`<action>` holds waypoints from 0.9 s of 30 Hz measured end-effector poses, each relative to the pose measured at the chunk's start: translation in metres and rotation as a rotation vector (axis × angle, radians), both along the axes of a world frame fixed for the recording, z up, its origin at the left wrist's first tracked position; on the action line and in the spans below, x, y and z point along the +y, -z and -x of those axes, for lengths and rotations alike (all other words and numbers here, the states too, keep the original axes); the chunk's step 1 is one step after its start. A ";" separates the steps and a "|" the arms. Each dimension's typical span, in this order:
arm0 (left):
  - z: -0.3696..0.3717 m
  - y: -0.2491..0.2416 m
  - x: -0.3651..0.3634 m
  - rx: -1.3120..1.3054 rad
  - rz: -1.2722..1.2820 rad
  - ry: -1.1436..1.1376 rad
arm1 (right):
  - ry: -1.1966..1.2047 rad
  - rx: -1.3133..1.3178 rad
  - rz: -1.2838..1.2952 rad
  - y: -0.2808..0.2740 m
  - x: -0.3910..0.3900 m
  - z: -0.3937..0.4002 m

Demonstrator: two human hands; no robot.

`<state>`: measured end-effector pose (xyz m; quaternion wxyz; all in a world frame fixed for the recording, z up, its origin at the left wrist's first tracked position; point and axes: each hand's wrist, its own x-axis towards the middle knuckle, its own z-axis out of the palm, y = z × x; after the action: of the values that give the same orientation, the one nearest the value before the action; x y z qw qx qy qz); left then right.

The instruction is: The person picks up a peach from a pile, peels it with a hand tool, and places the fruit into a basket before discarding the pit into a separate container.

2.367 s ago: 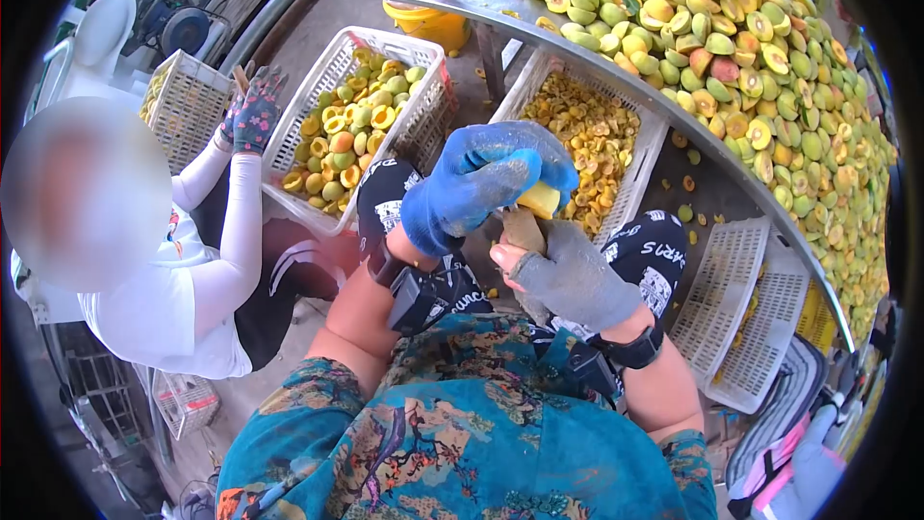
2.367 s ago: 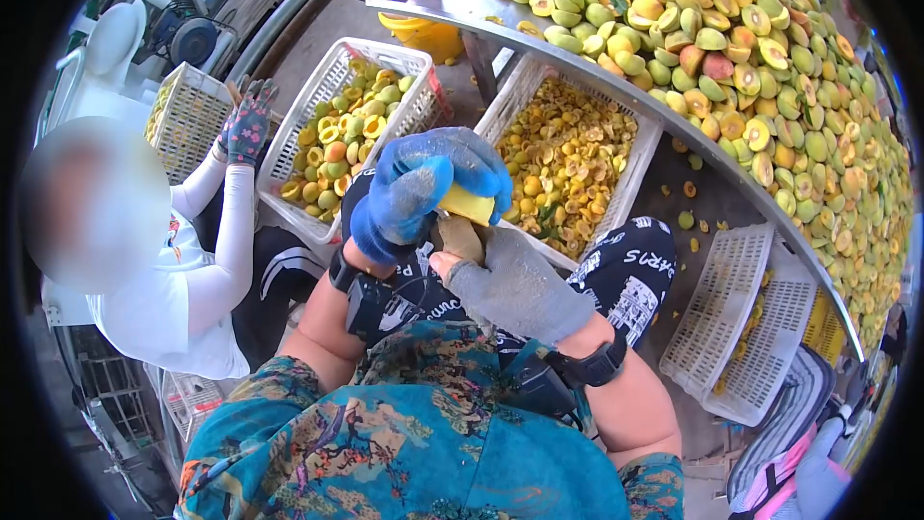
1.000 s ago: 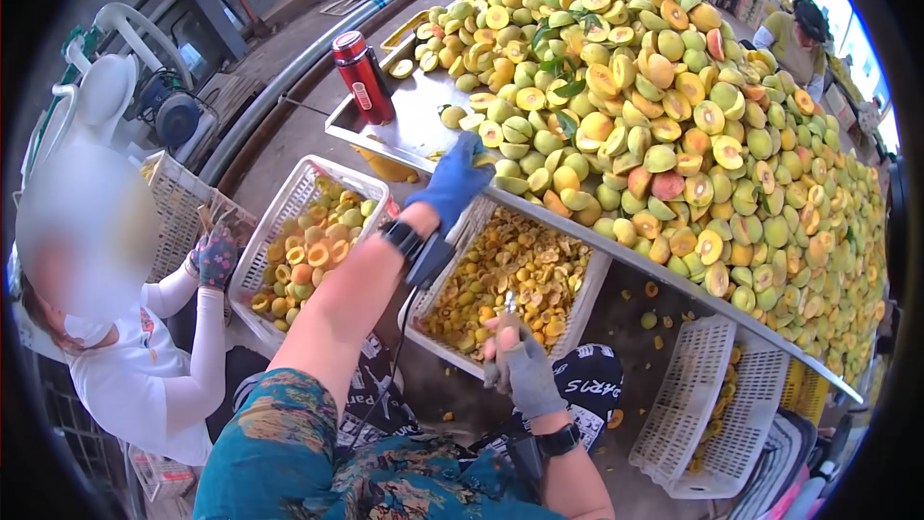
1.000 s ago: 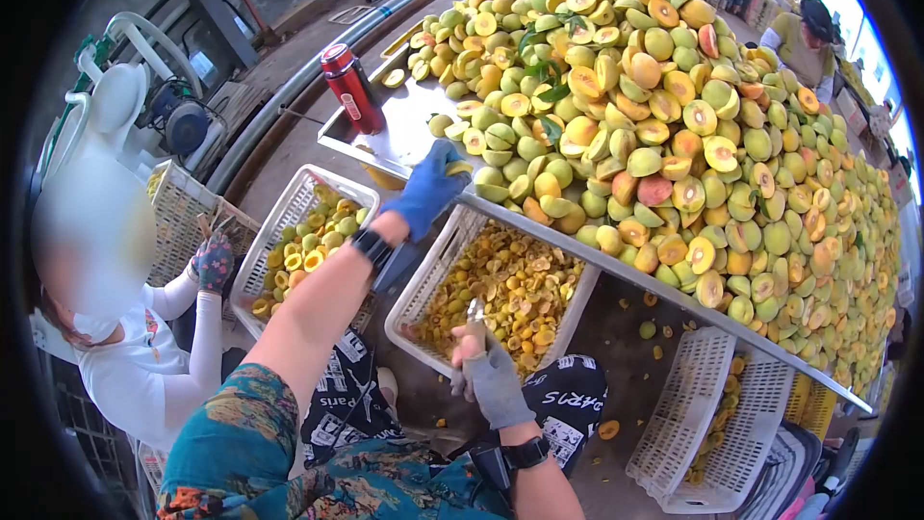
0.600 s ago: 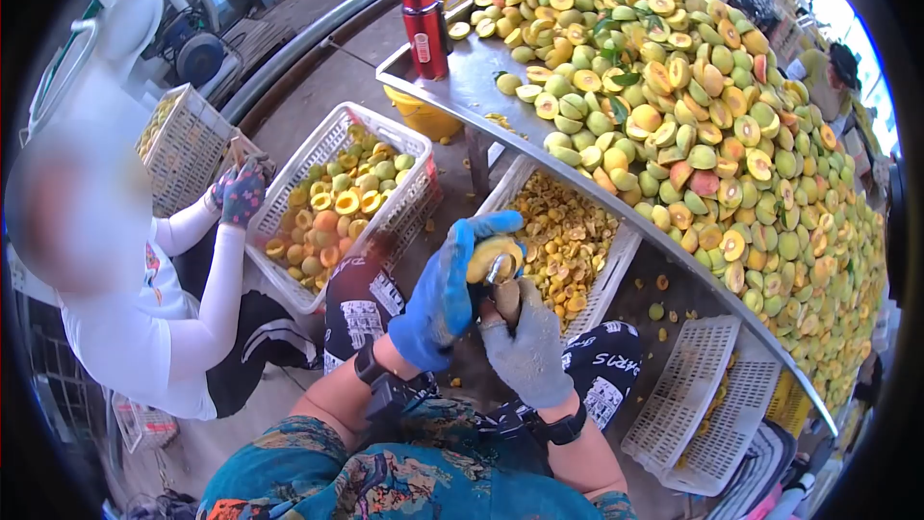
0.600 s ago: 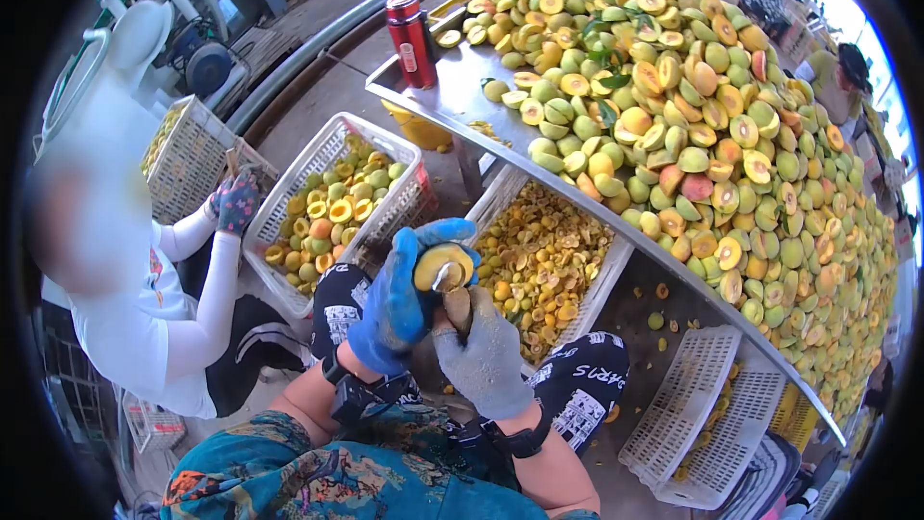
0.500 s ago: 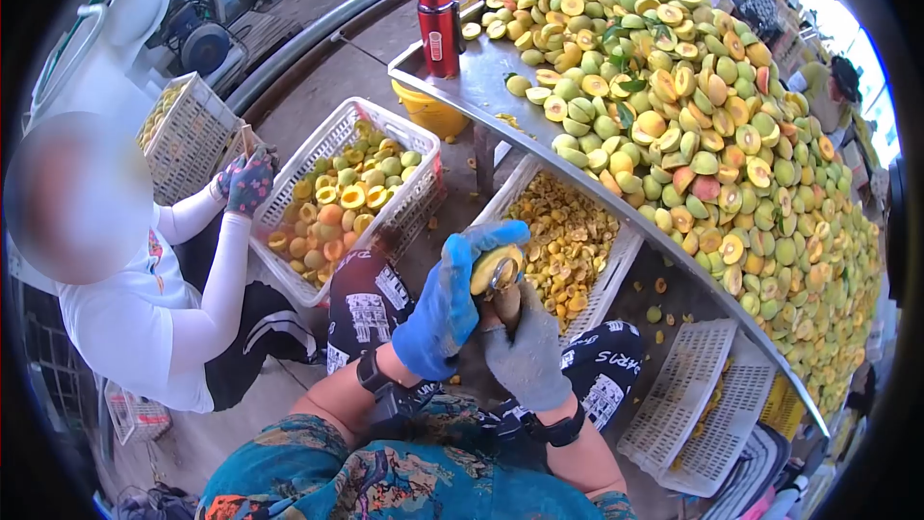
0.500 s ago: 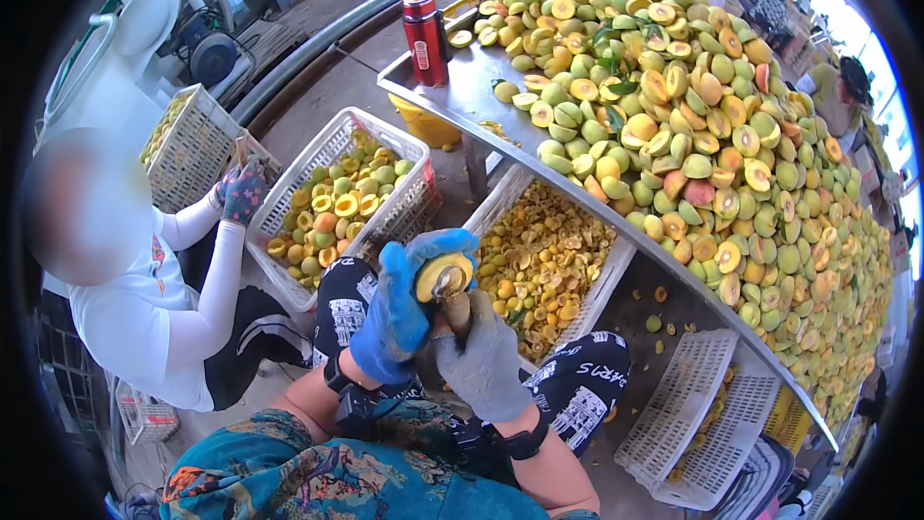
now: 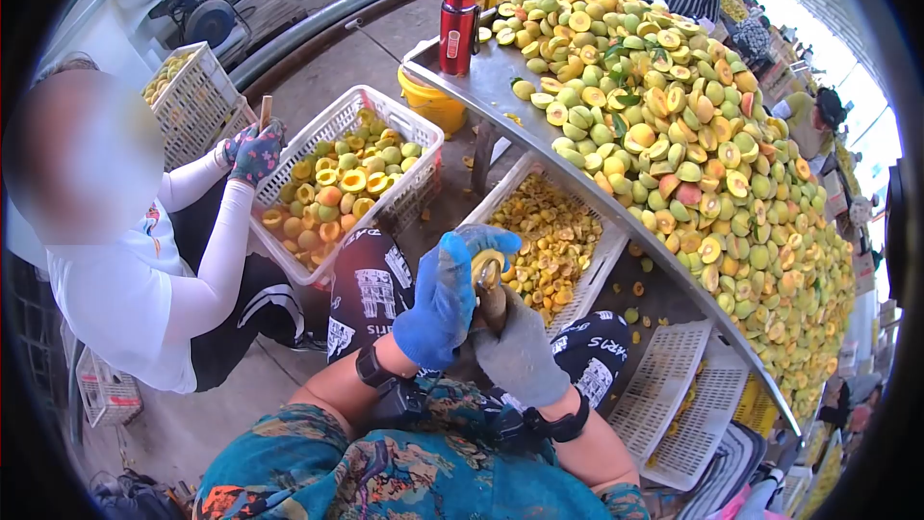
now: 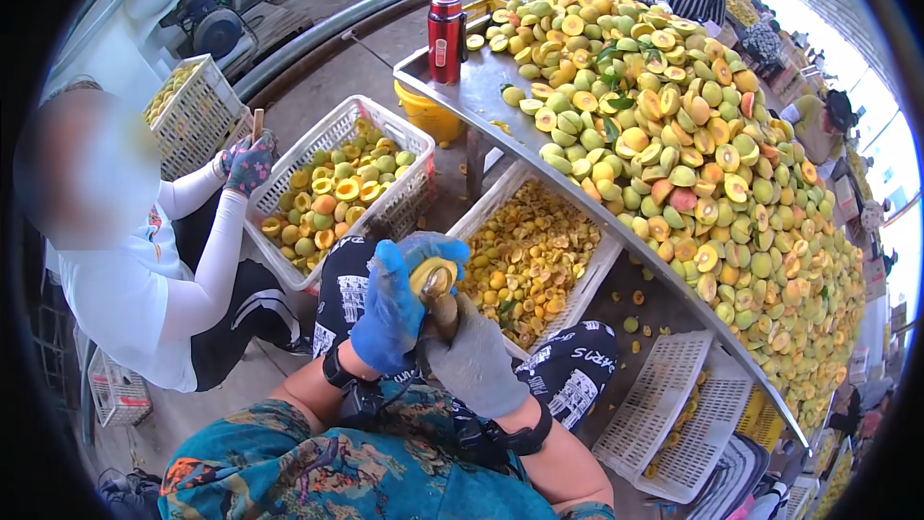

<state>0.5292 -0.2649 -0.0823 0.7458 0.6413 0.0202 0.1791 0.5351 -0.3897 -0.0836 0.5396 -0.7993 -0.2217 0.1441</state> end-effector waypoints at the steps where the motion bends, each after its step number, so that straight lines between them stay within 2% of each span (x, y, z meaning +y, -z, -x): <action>1: 0.001 0.000 0.000 -0.003 0.004 0.003 | -0.003 -0.008 0.037 0.001 -0.001 0.002; 3: 0.003 -0.001 0.003 0.016 -0.159 0.081 | 0.000 -0.014 0.076 0.005 -0.005 0.006; 4: 0.003 -0.005 0.003 0.015 -0.157 0.085 | -0.006 -0.007 0.009 0.008 -0.007 0.008; 6: 0.003 -0.014 0.003 0.127 0.071 0.240 | -0.012 0.005 -0.051 0.005 -0.013 0.011; 8: -0.004 -0.005 0.008 0.102 0.070 0.300 | -0.137 0.197 -0.115 -0.007 -0.020 0.008; 9: -0.007 -0.002 0.009 0.076 0.064 0.361 | -0.131 0.194 -0.112 -0.007 -0.025 0.007; 11: -0.011 -0.003 0.011 0.087 0.157 0.387 | -0.171 0.144 0.124 -0.007 -0.034 0.006; 13: -0.023 -0.007 0.020 -0.100 -0.145 0.633 | -0.204 0.223 0.117 0.004 -0.040 0.003; 14: -0.028 0.000 0.020 -0.129 -0.044 0.724 | -0.240 0.296 0.108 0.008 -0.041 0.001; 15: -0.030 0.004 0.018 -0.131 -0.042 0.717 | -0.247 0.296 0.111 0.010 -0.040 0.001; 17: -0.030 0.012 0.010 -0.099 0.157 0.669 | -0.218 0.791 -0.362 0.012 -0.037 0.004; 18: -0.031 0.016 0.003 -0.097 0.158 0.669 | -0.217 0.792 -0.363 0.011 -0.039 0.001; 20: -0.033 0.023 -0.013 0.143 0.494 0.438 | -0.240 1.019 -0.464 0.008 -0.044 -0.007; 21: -0.037 0.026 -0.017 0.147 0.496 0.439 | -0.238 1.022 -0.465 0.015 -0.049 -0.010; 23: -0.043 0.034 -0.023 0.411 0.737 0.345 | -0.302 1.196 -0.534 0.035 -0.054 -0.018; 25: -0.048 0.047 -0.023 0.409 0.740 0.328 | -0.278 1.163 -0.483 0.042 -0.053 -0.019; 27: -0.057 0.060 -0.017 0.513 0.858 0.418 | -0.193 0.646 -0.123 0.060 -0.050 -0.021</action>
<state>0.5866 -0.2816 -0.1428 0.9316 0.2924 0.1448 -0.1599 0.5560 -0.4398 -0.1434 0.6131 -0.6535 -0.1222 0.4267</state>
